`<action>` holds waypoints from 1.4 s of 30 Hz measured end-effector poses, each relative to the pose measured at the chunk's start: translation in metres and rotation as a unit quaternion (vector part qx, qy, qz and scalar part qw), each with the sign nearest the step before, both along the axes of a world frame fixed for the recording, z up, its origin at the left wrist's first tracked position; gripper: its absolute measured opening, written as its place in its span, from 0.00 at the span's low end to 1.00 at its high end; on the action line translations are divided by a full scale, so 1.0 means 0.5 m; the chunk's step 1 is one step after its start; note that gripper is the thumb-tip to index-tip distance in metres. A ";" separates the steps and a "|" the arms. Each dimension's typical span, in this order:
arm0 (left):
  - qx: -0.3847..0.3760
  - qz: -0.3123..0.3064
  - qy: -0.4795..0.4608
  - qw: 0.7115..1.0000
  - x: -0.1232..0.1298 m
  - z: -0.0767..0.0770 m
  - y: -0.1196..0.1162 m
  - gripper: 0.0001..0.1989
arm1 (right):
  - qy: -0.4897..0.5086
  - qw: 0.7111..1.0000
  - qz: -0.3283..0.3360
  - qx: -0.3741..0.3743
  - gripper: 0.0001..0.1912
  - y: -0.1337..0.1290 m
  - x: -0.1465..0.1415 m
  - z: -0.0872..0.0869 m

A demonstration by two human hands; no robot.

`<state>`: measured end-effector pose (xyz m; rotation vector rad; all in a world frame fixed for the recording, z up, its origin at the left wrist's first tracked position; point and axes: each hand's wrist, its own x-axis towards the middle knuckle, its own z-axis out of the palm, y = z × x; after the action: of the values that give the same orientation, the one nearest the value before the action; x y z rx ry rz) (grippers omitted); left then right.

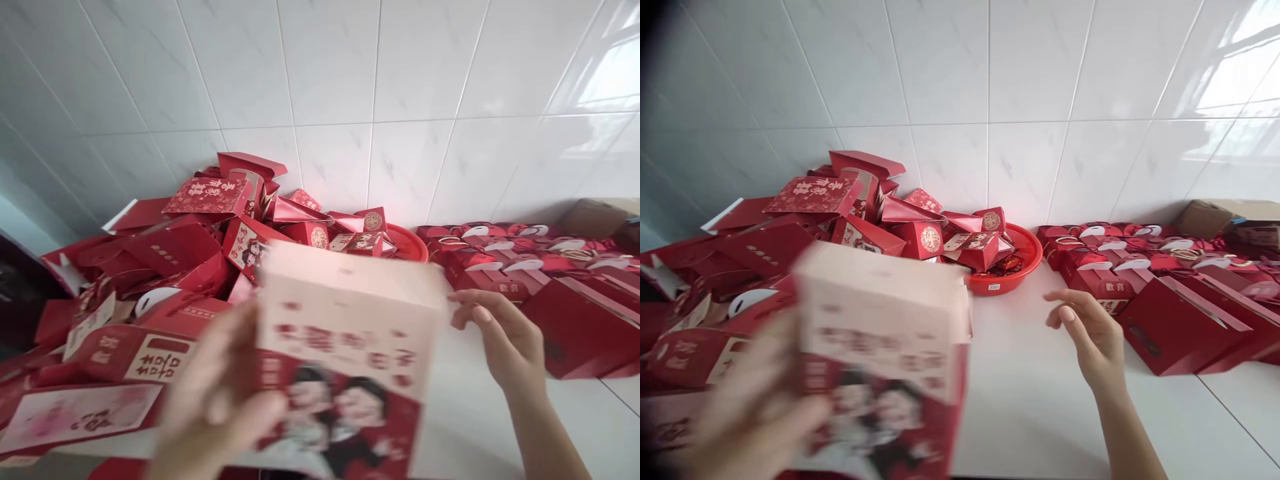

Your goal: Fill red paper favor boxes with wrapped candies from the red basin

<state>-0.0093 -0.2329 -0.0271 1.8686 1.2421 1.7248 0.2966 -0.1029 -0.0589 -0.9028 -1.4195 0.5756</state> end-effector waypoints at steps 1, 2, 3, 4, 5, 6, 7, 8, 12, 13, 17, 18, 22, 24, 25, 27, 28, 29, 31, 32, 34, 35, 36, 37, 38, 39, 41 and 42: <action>-0.046 -0.062 -0.027 0.997 0.022 -0.003 0.023 0.26 | 0.007 0.999 0.040 -0.008 0.19 -0.003 -0.002 0.008; -0.093 -0.124 -0.061 0.986 0.047 -0.011 0.044 0.29 | 0.016 0.997 0.072 -0.014 0.23 -0.005 -0.003 0.015; -0.134 -0.174 -0.096 0.971 0.072 -0.025 0.062 0.30 | 0.024 0.995 0.097 -0.023 0.26 -0.005 -0.002 0.020; -0.160 -0.202 -0.126 0.958 0.096 -0.043 0.077 0.31 | 0.028 0.992 0.118 -0.034 0.28 -0.005 -0.001 0.023; -0.168 -0.204 -0.146 0.953 0.117 -0.063 0.088 0.30 | 0.031 0.989 0.139 -0.045 0.29 -0.005 0.000 0.025; -0.176 -0.201 -0.152 0.952 0.134 -0.084 0.098 0.31 | 0.031 0.985 0.159 -0.054 0.30 -0.004 0.001 0.025; -0.171 -0.193 -0.150 0.954 0.145 -0.103 0.106 0.31 | 0.031 0.982 0.178 -0.060 0.30 -0.003 0.002 0.024; -0.172 -0.180 -0.140 0.958 0.152 -0.120 0.113 0.32 | 0.026 0.979 0.192 -0.063 0.29 -0.002 0.000 0.022; -0.163 -0.109 -0.061 0.979 0.157 -0.154 0.139 0.30 | -0.034 0.987 0.149 -0.040 0.14 -0.012 -0.026 0.016; -0.148 -0.076 -0.039 0.985 0.157 -0.155 0.145 0.28 | -0.052 0.991 0.121 -0.026 0.11 -0.018 -0.037 0.015; -0.060 0.052 0.012 0.997 0.165 -0.146 0.166 0.21 | -0.112 0.988 0.099 0.045 0.07 -0.053 -0.075 0.013; -0.048 0.072 0.013 0.996 0.167 -0.141 0.170 0.19 | -0.124 0.983 0.129 0.050 0.08 -0.060 -0.080 0.012; -0.081 0.019 -0.002 0.997 0.161 -0.116 0.175 0.08 | -0.155 0.965 0.210 0.032 0.09 -0.069 -0.087 0.008; -0.126 -0.086 -0.020 0.988 0.156 -0.104 0.169 0.10 | -0.194 0.964 0.176 0.035 0.09 -0.063 -0.085 0.001; -0.145 -0.130 -0.031 0.980 0.156 -0.101 0.165 0.12 | -0.218 0.962 0.155 0.044 0.10 -0.060 -0.085 -0.004; -0.172 -0.173 -0.046 0.969 0.159 -0.099 0.159 0.16 | -0.256 0.955 0.130 0.069 0.13 -0.053 -0.088 -0.017; -0.182 -0.175 -0.049 0.966 0.162 -0.101 0.158 0.18 | -0.266 0.953 0.122 0.081 0.13 -0.049 -0.092 -0.025; -0.190 -0.171 -0.048 0.966 0.166 -0.105 0.159 0.19 | -0.271 0.952 0.111 0.091 0.13 -0.045 -0.096 -0.035; -0.193 -0.139 -0.028 0.971 0.172 -0.117 0.166 0.15 | -0.280 0.953 0.065 0.097 0.12 -0.035 -0.104 -0.055; -0.188 -0.116 -0.007 0.975 0.173 -0.124 0.171 0.14 | -0.289 0.953 0.030 0.090 0.11 -0.030 -0.108 -0.066; -0.171 -0.062 0.052 0.982 0.170 -0.140 0.180 0.14 | -0.321 0.945 -0.048 0.051 0.11 -0.020 -0.110 -0.086; -0.168 -0.043 0.084 0.981 0.167 -0.148 0.184 0.15 | -0.346 0.935 -0.078 0.021 0.12 -0.016 -0.109 -0.094; -0.171 -0.033 0.114 0.978 0.164 -0.155 0.186 0.16 | -0.377 0.921 -0.097 -0.015 0.15 -0.014 -0.106 -0.101; -0.182 -0.033 0.141 0.972 0.160 -0.162 0.187 0.17 | -0.412 0.903 -0.104 -0.054 0.17 -0.014 -0.103 -0.104; -0.199 -0.039 0.167 0.965 0.157 -0.167 0.187 0.17 | -0.448 0.883 -0.101 -0.094 0.18 -0.015 -0.100 -0.106; -0.219 -0.048 0.190 0.956 0.155 -0.172 0.187 0.17 | -0.478 0.863 -0.091 -0.135 0.18 -0.017 -0.097 -0.104; -0.256 -0.065 0.223 0.938 0.153 -0.178 0.186 0.17 | -0.502 0.837 -0.065 -0.208 0.15 -0.023 -0.093 -0.096; -0.270 -0.073 0.230 0.932 0.153 -0.179 0.187 0.17 | -0.496 0.833 -0.054 -0.239 0.13 -0.026 -0.092 -0.090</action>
<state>0.0674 -0.1395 -0.1165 1.9884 1.4990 0.7642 0.2504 -0.1159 -0.1041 -1.8436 -2.1646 0.3704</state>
